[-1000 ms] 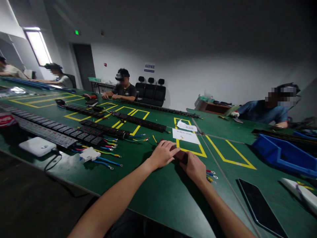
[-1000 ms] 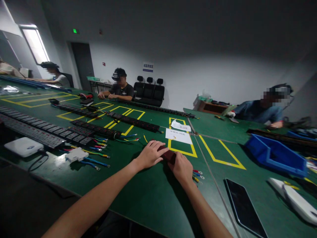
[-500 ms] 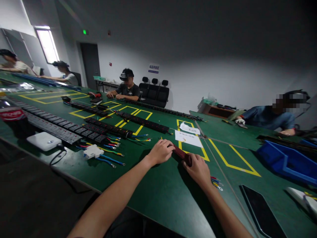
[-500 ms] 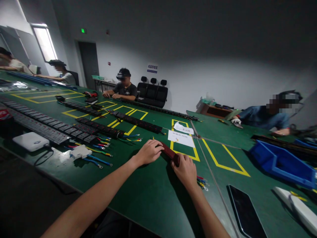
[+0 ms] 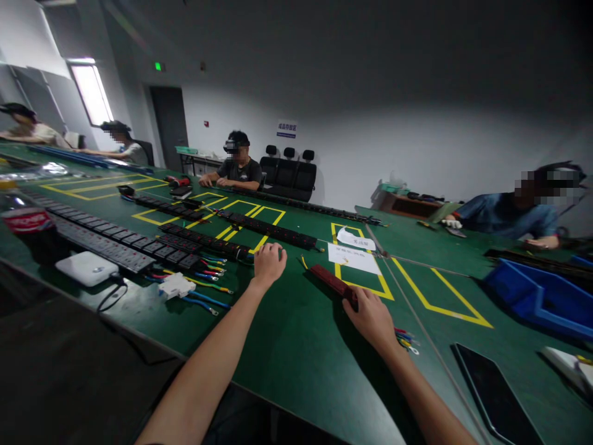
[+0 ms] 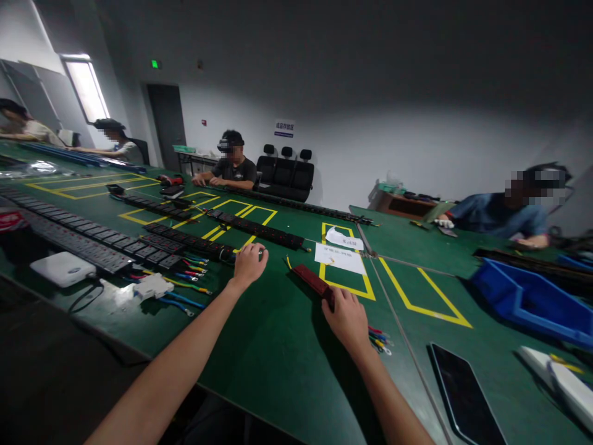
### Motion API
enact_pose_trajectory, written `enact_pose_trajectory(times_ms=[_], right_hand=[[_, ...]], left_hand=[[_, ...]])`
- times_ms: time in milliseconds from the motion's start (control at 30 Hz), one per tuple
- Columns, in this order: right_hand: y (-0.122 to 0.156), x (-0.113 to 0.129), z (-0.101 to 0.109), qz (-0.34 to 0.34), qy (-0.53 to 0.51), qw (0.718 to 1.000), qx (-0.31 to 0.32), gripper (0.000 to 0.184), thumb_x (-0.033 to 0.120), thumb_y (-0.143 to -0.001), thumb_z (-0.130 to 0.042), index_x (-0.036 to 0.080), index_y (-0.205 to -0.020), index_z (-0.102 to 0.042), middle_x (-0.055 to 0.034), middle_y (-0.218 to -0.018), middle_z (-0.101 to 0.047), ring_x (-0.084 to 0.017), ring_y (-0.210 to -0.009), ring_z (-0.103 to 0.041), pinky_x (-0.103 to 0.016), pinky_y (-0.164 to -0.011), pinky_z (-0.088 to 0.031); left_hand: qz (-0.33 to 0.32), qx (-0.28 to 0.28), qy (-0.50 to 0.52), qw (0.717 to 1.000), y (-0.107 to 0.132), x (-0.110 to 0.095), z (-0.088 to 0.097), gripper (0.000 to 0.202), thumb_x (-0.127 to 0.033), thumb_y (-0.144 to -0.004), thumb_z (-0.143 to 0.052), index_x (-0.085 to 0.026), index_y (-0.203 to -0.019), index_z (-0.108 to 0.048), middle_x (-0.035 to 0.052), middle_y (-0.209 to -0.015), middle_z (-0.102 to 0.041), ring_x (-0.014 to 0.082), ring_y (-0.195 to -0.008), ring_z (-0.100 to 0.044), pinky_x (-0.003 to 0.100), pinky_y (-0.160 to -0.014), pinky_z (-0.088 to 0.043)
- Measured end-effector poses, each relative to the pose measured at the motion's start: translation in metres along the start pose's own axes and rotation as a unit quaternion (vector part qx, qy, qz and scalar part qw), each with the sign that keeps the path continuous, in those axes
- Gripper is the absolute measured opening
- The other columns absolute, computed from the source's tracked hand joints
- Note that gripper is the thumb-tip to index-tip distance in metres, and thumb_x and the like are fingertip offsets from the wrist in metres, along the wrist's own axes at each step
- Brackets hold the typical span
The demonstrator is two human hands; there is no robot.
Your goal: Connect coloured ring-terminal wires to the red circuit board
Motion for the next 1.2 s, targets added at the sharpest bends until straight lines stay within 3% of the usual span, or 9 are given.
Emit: enact_pose_trajectory(times_ms=[200, 367, 667, 933, 1067, 1200], right_hand=[[0.000, 0.000, 0.000, 0.000, 0.001, 1.000, 0.008, 0.038, 0.037, -0.098, -0.055, 0.019, -0.130, -0.060, -0.0123, -0.121, -0.067, -0.028, -0.110, -0.063, -0.034, -0.087, -0.047], [0.000, 0.000, 0.001, 0.003, 0.003, 1.000, 0.012, 0.038, 0.037, -0.098, -0.054, 0.019, -0.131, -0.059, -0.0122, -0.122, -0.067, -0.027, -0.110, -0.063, -0.034, -0.088, -0.046], [-0.001, -0.002, -0.002, 0.004, 0.002, 1.000, 0.010, 0.038, 0.038, -0.099, -0.052, 0.019, -0.131, -0.059, -0.0122, -0.122, -0.067, -0.028, -0.110, -0.063, -0.034, -0.086, -0.045], [-0.001, -0.001, 0.000, 0.014, 0.009, 1.000, 0.011, 0.038, 0.036, -0.097, -0.054, 0.019, -0.131, -0.058, -0.0122, -0.119, -0.068, -0.027, -0.107, -0.064, -0.034, -0.084, -0.045], [-0.001, -0.001, 0.001, 0.015, -0.002, 1.000, 0.006, 0.037, 0.036, -0.097, -0.056, 0.018, -0.129, -0.059, -0.0112, -0.117, -0.068, -0.027, -0.105, -0.064, -0.033, -0.084, -0.046], [-0.001, -0.003, -0.004, 0.015, -0.009, 1.000, -0.003, 0.036, 0.036, -0.099, -0.052, 0.017, -0.129, -0.060, -0.0121, -0.119, -0.068, -0.028, -0.110, -0.062, -0.035, -0.090, -0.046]], left_hand=[[-0.055, 0.095, -0.026, 0.994, 0.007, -0.009, -0.019, 0.039, -0.046, -0.105, -0.038, -0.020, -0.093, -0.065, 0.0088, -0.098, -0.072, 0.0249, -0.096, -0.066, 0.040, -0.089, -0.050], [-0.059, 0.151, -0.042, 0.986, 0.011, -0.008, -0.028, 0.037, -0.042, -0.105, -0.037, -0.018, -0.095, -0.064, 0.0103, -0.096, -0.072, 0.0240, -0.093, -0.069, 0.038, -0.088, -0.051], [-0.070, 0.177, -0.024, 0.981, 0.015, -0.011, -0.032, 0.033, -0.037, -0.107, -0.035, -0.019, -0.096, -0.059, 0.0088, -0.089, -0.072, 0.0228, -0.083, -0.072, 0.033, -0.071, -0.053], [-0.126, 0.199, -0.013, 0.972, 0.038, -0.057, -0.034, 0.027, -0.040, -0.103, -0.043, -0.021, -0.095, -0.060, 0.0089, -0.092, -0.073, 0.0274, -0.088, -0.073, 0.037, -0.076, -0.054], [-0.215, 0.203, 0.005, 0.955, 0.058, -0.087, -0.039, 0.028, -0.040, -0.104, -0.040, -0.020, -0.097, -0.060, 0.0090, -0.096, -0.071, 0.0272, -0.091, -0.071, 0.038, -0.078, -0.055], [-0.283, 0.179, 0.023, 0.942, 0.071, -0.104, -0.041, 0.029, -0.043, -0.103, -0.044, -0.019, -0.100, -0.060, 0.0099, -0.104, -0.067, 0.0253, -0.098, -0.066, 0.037, -0.085, -0.054]])
Point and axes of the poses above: each hand's wrist, its own y-axis away from the middle knuckle, its own z-axis out of the back of the hand, x = y × z, the point moved 7 cm from there along -y, towards the middle knuckle
